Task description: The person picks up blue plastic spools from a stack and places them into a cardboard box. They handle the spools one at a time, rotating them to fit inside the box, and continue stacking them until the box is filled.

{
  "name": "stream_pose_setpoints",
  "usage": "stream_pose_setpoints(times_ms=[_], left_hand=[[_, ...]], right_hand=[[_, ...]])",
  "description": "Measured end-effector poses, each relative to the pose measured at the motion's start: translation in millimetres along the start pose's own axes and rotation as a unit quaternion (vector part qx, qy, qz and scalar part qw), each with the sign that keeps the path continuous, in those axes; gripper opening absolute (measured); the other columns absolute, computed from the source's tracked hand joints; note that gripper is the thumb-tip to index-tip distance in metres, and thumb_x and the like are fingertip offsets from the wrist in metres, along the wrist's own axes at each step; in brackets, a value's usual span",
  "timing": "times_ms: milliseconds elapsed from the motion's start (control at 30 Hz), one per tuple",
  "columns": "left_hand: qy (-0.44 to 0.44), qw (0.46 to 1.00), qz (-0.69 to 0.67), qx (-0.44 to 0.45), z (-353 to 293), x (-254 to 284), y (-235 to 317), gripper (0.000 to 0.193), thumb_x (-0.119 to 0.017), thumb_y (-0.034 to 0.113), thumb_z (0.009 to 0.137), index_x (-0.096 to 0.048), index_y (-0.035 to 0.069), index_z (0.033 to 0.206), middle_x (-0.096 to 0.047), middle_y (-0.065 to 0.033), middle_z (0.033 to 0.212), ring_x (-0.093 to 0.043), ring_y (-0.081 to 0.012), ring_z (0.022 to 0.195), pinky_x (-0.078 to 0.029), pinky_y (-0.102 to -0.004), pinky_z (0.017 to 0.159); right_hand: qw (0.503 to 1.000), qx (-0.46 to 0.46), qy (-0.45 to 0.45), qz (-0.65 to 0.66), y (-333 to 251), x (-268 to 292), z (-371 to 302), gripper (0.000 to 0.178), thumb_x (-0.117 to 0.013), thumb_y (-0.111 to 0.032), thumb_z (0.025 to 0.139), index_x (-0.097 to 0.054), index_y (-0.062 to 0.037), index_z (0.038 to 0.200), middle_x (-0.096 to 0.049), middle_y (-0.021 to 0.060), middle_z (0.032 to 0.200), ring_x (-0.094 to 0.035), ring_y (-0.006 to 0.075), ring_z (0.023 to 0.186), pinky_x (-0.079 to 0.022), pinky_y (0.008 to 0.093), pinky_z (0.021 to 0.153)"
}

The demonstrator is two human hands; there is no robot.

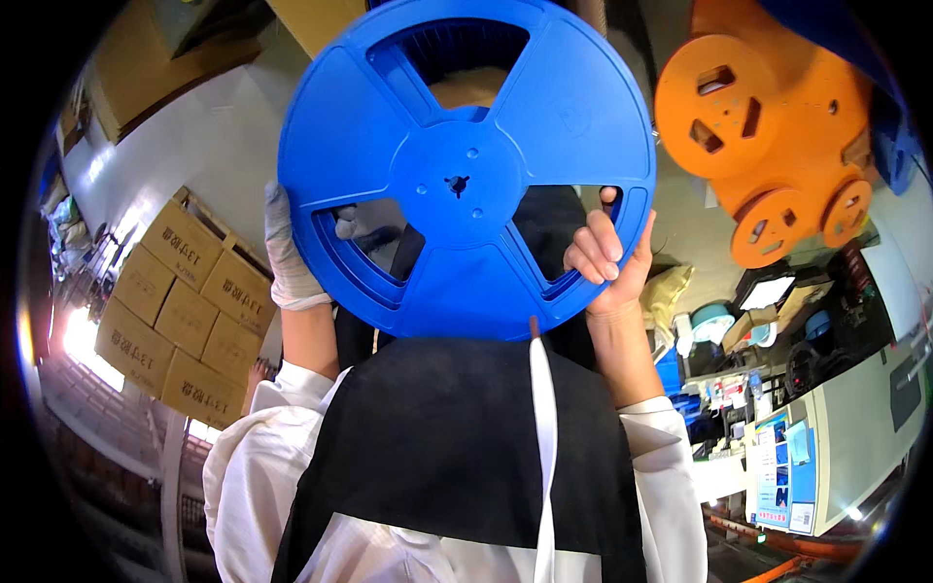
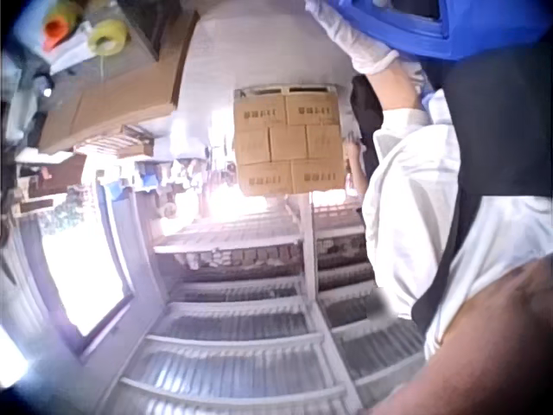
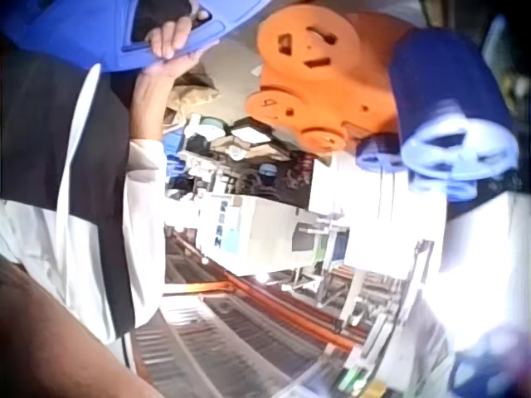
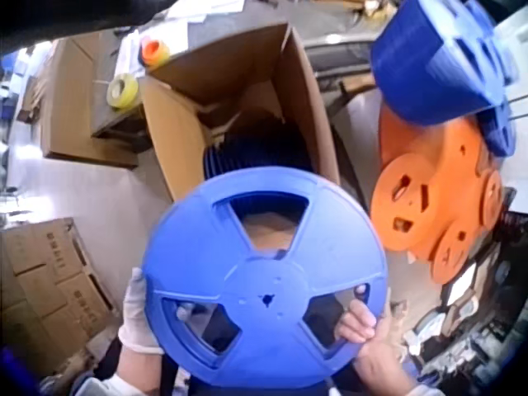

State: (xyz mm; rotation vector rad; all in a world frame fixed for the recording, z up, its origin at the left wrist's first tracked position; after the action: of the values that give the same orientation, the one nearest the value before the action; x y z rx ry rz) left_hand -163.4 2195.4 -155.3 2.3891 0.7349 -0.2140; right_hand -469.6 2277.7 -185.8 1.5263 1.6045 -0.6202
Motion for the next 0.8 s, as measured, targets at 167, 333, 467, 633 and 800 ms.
stream_pose_setpoints(times_ms=[167, 333, 467, 633, 800], left_hand=[[-0.003, 0.999, -0.030, -0.014, 23.0, -1.6, -39.4, 0.063, -0.061, 0.053, 0.086, -0.054, -0.002, 0.114, -0.065, -0.0147, 0.085, -0.059, -0.0173, 0.054, -0.049, -0.0222, 0.044], [0.037, 0.999, -0.009, 0.024, 43.8, -3.6, -52.8, 0.064, -0.064, 0.057, 0.082, -0.058, -0.001, 0.109, -0.067, -0.0157, 0.084, -0.060, -0.0186, 0.052, -0.050, -0.0232, 0.045], [0.086, 0.993, -0.001, 0.077, 51.5, -1.2, -59.4, 0.060, -0.068, 0.054, 0.080, -0.061, 0.000, 0.105, -0.067, -0.0155, 0.083, -0.061, -0.0203, 0.053, -0.052, -0.0248, 0.046], [0.076, 0.987, -0.061, 0.128, 47.5, 1.2, -60.0, 0.056, -0.067, 0.050, 0.084, -0.060, -0.001, 0.107, -0.065, -0.0161, 0.084, -0.060, -0.0207, 0.059, -0.053, -0.0266, 0.047], [0.053, 0.988, -0.072, 0.126, 36.9, -9.5, -38.5, 0.052, -0.064, 0.047, 0.087, -0.060, -0.001, 0.106, -0.064, -0.0170, 0.082, -0.061, -0.0206, 0.058, -0.054, -0.0272, 0.047]], right_hand=[[1.000, -0.006, 0.012, -0.020, -22.1, 33.1, 9.5, 0.052, -0.046, -0.045, 0.097, -0.049, -0.0010, 0.124, -0.050, 0.0034, 0.063, -0.043, 0.0097, 0.045, -0.039, 0.0239, 0.045], [0.999, 0.009, 0.041, -0.014, -31.2, 45.4, 12.2, 0.055, -0.042, -0.048, 0.098, -0.048, -0.0006, 0.126, -0.049, 0.0031, 0.064, -0.043, 0.0093, 0.046, -0.038, 0.0232, 0.045], [0.995, 0.016, 0.100, 0.015, -34.3, 39.5, 14.0, 0.056, -0.039, -0.047, 0.099, -0.046, 0.0010, 0.127, -0.047, 0.0038, 0.067, -0.041, 0.0092, 0.048, -0.037, 0.0235, 0.045], [0.987, 0.013, 0.151, 0.043, -35.8, 29.3, 15.2, 0.053, -0.037, -0.043, 0.101, -0.045, 0.0032, 0.126, -0.046, 0.0049, 0.069, -0.040, 0.0099, 0.051, -0.037, 0.0237, 0.046], [0.988, 0.007, 0.144, 0.046, -29.6, 5.1, 14.4, 0.053, -0.035, -0.042, 0.102, -0.046, 0.0050, 0.125, -0.046, 0.0051, 0.072, -0.042, 0.0105, 0.054, -0.038, 0.0243, 0.048]])
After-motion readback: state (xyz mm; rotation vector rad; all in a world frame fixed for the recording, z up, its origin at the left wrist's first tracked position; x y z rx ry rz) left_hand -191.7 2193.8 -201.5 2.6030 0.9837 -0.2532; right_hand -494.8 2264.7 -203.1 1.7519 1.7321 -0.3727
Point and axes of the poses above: each hand's wrist, its own z-axis towards the middle knuckle, its own x-axis out of the back of the hand, y = z × x, the point moved 1 cm from there along z, towards the middle knuckle
